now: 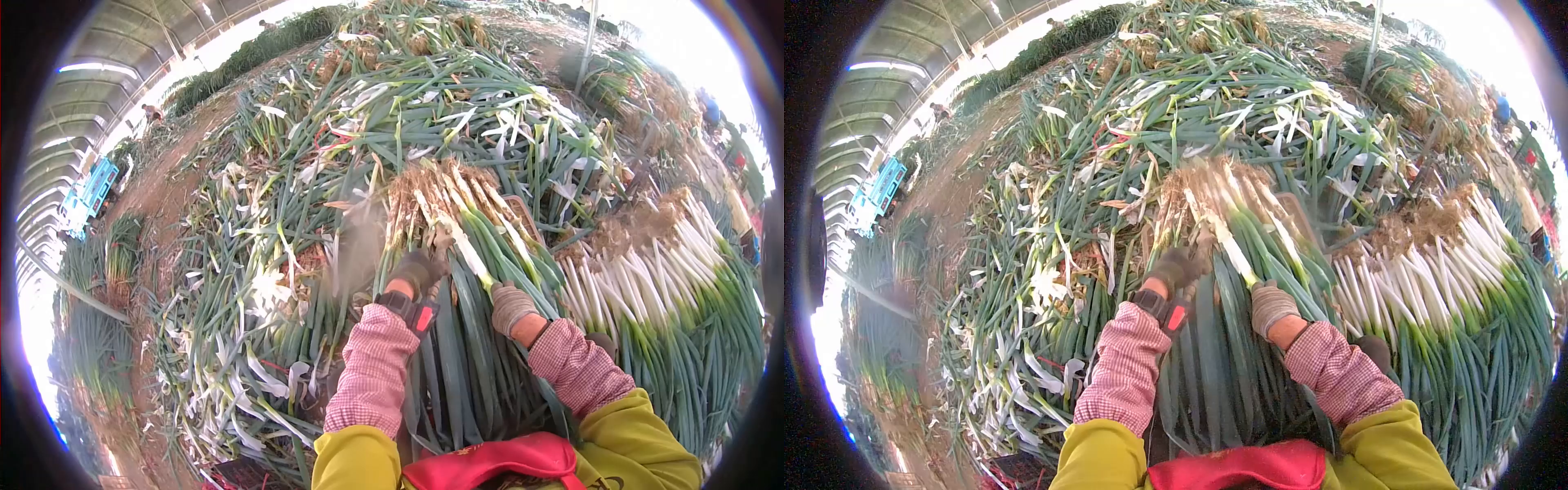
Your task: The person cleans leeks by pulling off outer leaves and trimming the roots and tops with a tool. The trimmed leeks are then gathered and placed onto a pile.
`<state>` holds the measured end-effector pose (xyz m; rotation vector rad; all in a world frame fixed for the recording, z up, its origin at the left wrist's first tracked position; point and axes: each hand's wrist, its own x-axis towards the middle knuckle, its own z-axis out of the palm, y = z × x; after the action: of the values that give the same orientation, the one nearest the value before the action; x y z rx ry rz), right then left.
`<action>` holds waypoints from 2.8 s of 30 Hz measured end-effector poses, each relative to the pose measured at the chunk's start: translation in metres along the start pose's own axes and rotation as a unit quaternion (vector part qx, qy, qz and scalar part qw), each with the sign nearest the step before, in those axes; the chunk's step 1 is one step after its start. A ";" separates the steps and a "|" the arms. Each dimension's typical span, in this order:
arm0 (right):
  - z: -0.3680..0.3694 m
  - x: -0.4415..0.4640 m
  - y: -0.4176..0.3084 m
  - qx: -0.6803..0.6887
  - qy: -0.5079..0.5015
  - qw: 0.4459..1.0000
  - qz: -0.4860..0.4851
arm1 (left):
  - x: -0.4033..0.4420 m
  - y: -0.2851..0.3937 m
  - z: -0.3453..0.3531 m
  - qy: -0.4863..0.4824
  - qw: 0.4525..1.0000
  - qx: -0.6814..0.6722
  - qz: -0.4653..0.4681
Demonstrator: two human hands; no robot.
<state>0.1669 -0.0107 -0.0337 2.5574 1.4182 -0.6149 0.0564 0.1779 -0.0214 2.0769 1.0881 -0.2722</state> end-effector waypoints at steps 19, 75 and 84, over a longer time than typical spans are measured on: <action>0.007 -0.052 0.068 0.309 -0.056 0.949 -0.033 | -0.128 -0.026 0.091 0.017 0.987 -0.073 0.142; 0.040 -0.127 0.079 0.326 -0.011 0.945 0.007 | -0.117 0.030 0.103 0.005 0.991 -0.077 0.112; 0.049 -0.127 0.076 0.292 0.013 0.956 -0.005 | -0.089 0.017 0.120 0.075 0.952 -0.080 0.286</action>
<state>0.1578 -0.1668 -0.0287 2.9940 1.4213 -1.1544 0.0337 0.0322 -0.0509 2.1848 0.5242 0.2567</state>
